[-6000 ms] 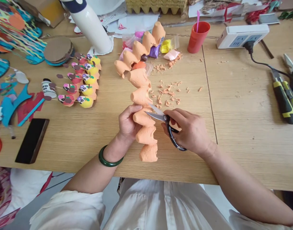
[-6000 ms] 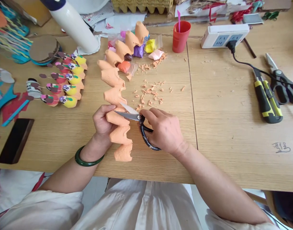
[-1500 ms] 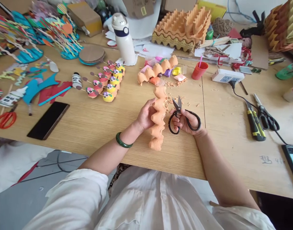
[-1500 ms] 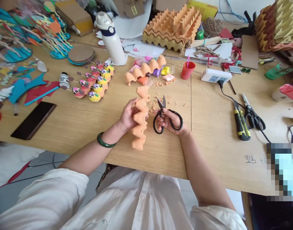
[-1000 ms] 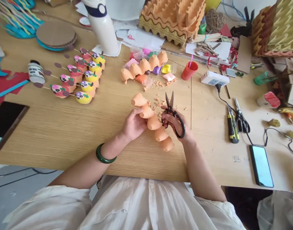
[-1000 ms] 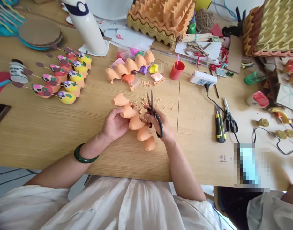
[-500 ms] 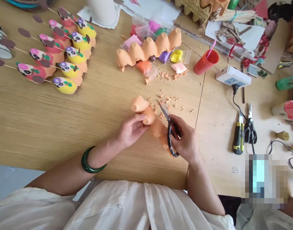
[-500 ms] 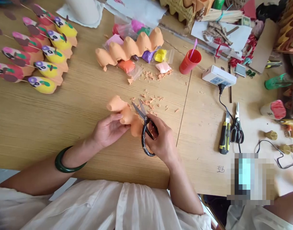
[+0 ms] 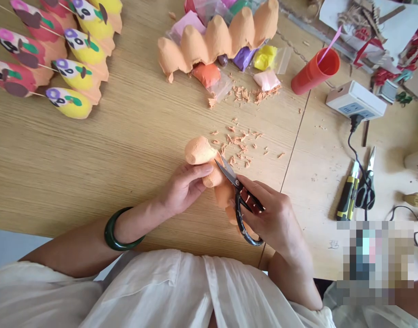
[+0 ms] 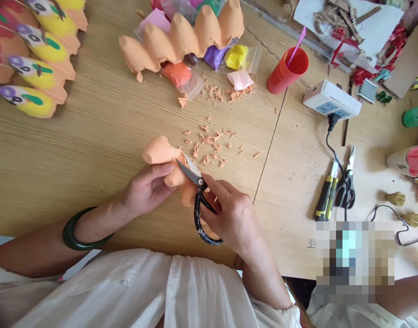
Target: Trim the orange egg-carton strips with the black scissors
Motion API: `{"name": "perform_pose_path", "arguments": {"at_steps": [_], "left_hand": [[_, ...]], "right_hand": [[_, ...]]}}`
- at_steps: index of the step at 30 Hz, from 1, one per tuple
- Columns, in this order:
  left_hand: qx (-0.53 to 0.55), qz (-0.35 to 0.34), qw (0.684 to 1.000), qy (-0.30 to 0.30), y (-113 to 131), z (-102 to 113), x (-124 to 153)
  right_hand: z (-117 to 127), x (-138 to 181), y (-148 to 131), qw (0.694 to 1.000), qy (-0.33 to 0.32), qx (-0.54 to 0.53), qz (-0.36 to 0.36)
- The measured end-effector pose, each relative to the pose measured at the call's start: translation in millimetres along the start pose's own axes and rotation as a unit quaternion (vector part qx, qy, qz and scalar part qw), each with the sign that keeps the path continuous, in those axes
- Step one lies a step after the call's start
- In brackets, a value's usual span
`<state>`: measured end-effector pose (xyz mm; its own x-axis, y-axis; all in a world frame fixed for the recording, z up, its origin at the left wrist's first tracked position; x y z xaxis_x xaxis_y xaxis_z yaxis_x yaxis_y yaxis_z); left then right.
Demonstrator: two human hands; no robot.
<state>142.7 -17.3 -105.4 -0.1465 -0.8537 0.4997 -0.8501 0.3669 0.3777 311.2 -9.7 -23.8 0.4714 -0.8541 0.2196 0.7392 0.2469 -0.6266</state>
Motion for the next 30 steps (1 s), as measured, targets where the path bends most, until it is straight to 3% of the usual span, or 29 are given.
{"name": "perform_pose_path", "arguments": {"at_steps": [13,21,26,30], "left_hand": [[0.023,0.063,0.996,0.054,-10.7,14.5,6.9],[0.036,0.028,0.998,0.038,-12.9,8.1,9.7],[0.028,0.031,0.999,0.029,-14.9,9.8,8.3],[0.019,0.015,1.000,0.007,-8.0,4.9,6.6]], "right_hand": [[5.7,13.8,-19.9,0.991,0.004,0.130,0.028],[2.6,15.0,-26.9,0.967,0.030,0.247,0.052],[4.2,13.9,-17.8,0.979,-0.004,0.202,0.022],[10.8,7.6,-6.5,0.997,-0.040,0.050,-0.041]]}}
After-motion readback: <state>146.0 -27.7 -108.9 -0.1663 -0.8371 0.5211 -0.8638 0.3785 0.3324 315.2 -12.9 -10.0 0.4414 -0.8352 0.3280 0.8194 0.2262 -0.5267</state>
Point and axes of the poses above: each hand's wrist, its own x-axis away from the middle knuckle, its own z-axis out of the back of the hand, y = z × x, the point moved 6 cm from there along -x, towards the middle knuckle, and after that the axes turned 11 degrees about x, right-handed, at the moved point
